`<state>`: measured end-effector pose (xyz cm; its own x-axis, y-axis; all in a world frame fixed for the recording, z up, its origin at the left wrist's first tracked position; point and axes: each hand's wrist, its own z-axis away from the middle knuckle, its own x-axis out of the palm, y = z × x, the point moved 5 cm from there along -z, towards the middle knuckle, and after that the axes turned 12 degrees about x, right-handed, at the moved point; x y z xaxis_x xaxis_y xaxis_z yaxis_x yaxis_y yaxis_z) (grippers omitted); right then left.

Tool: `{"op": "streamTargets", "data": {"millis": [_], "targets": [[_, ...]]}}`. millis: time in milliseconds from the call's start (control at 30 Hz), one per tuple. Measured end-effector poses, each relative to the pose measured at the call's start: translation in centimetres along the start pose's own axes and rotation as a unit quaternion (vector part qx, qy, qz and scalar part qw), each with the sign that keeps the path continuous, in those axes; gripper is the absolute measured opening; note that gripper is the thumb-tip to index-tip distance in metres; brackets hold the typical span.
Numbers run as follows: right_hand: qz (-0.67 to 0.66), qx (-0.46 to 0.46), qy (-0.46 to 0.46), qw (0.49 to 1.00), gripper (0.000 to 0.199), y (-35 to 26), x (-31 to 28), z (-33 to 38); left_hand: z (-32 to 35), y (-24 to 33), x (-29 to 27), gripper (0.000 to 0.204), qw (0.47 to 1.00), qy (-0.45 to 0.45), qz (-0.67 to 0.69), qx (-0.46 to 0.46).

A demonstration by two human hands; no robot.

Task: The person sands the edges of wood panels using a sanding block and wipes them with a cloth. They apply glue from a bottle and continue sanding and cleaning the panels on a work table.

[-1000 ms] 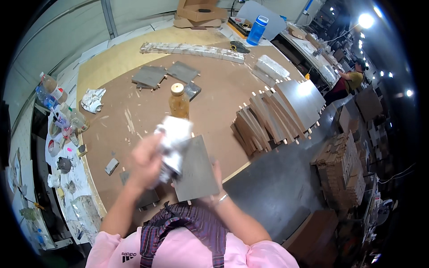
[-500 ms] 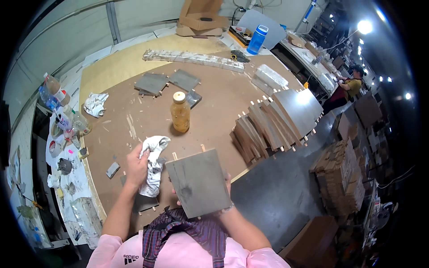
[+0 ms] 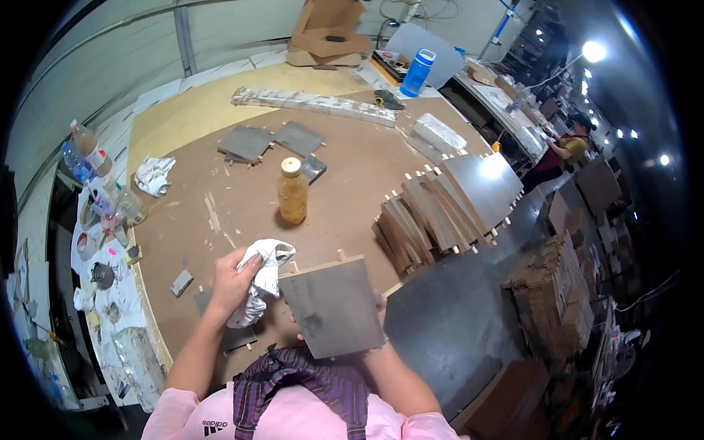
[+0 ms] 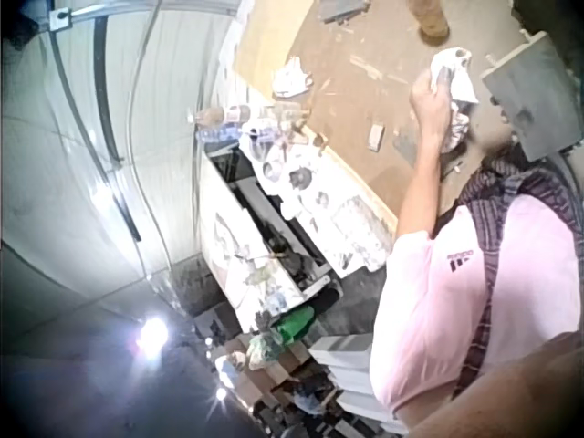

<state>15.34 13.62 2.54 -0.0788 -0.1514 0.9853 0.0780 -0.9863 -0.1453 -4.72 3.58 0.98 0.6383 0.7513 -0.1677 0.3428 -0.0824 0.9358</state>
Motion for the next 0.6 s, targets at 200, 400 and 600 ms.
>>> {"op": "streamTargets", "data": {"millis": [200,400,600], "targets": [[0.154,-0.055,0.186,0.969,0.083,-3.8,-3.5,4.8,1.1,-1.7,-0.2,0.017,0.997,-0.049,-0.067,0.007],[0.813,-0.247,0.248,0.465,0.074,-15.2,15.0,6.9,2.7,-3.3,-1.1,0.017,0.996,-0.043,0.009,-0.074],[0.796,-0.247,0.525,0.174,0.073,-28.4,14.0,11.1,3.0,-2.4,-0.7,0.016,0.992,-0.058,0.052,-0.101]]}}
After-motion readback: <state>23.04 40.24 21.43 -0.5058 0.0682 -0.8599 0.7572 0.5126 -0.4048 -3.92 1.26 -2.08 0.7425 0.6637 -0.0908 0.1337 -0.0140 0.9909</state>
